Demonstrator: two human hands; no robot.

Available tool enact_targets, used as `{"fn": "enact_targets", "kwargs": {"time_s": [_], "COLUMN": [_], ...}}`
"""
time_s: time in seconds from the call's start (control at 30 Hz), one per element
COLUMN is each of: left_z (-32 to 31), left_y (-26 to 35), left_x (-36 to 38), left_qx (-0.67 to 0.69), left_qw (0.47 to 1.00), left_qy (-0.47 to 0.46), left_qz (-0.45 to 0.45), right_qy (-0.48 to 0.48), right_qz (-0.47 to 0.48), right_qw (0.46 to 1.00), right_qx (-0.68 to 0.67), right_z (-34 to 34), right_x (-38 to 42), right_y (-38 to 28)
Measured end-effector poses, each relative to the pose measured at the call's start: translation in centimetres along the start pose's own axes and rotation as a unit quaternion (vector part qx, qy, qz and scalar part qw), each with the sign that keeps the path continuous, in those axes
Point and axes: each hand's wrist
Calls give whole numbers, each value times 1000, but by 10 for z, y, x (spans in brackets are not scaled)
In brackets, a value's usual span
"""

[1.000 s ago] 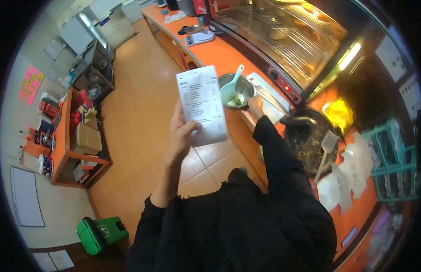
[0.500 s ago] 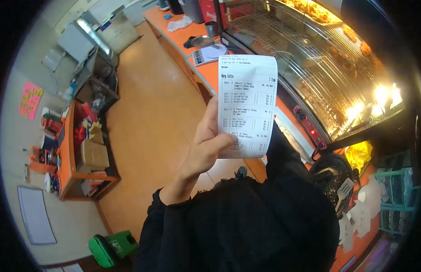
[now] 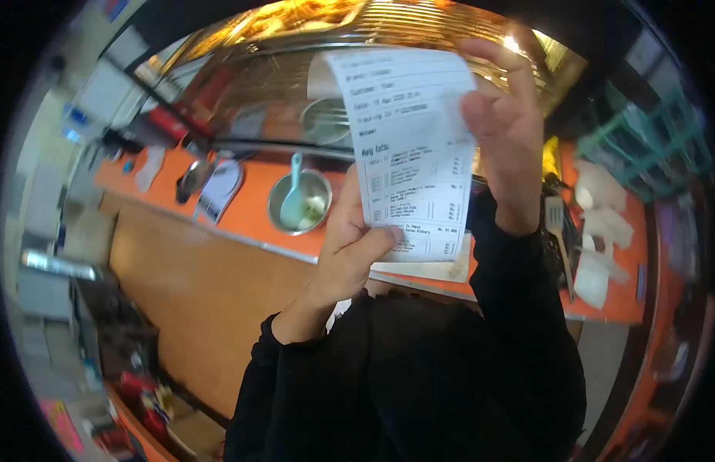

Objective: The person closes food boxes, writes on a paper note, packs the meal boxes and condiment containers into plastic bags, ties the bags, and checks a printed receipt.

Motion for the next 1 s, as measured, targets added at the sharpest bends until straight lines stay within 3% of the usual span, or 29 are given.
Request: {"fn": "enact_targets", "kwargs": {"time_s": [0.2, 0.27, 0.33, 0.37, 0.47, 0.53, 0.6, 0.73, 0.8, 0.87, 0.97, 1.0], "left_z": [-7, -11, -14, -15, -19, -23, -27, -38, -45, -48, -43, -43], "left_y": [3, 5, 8, 9, 6, 6, 6, 0, -3, -6, -7, -7], "left_x": [-47, -58, -70, -75, -89, -98, -106, -123, -131, -134, -139, -139], "left_qx": [36, 40, 44, 41, 38, 37, 39, 23, 61, 98, 49, 45], "left_qw": [991, 987, 983, 979, 971, 967, 959, 960, 955, 956, 961, 963], "left_qy": [-124, -142, -159, -181, -220, -238, -267, -274, -291, -276, -270, -264], "left_qz": [31, 58, 84, 88, 86, 81, 88, 46, 12, 12, 26, 18], "right_qy": [65, 20, 54, 153, 118, 64, 64, -11, 37, 19, 40, 42], "right_qz": [-24, 11, -10, -1, -23, 53, 76, 216, 285, 287, 251, 250], "right_qw": [995, 996, 995, 986, 993, 993, 992, 970, 863, 865, 793, 792], "right_qx": [66, 90, 87, 73, -12, 84, 71, 113, 414, 411, 553, 555], "right_z": [43, 55, 41, 20, 53, 70, 80, 82, 81, 75, 84, 87], "right_x": [-17, -21, -31, -38, -44, -53, -69, -99, -112, -121, -142, -147], "right_y": [-16, -23, -39, -49, -55, -53, -53, -61, -70, -77, -73, -72]}}
Point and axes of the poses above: each hand's wrist, its own x-axis away from the middle knuckle, its own z-axis out of the back of the hand, y = z × x, and after that the axes turned 7 degrees about z, right-handed
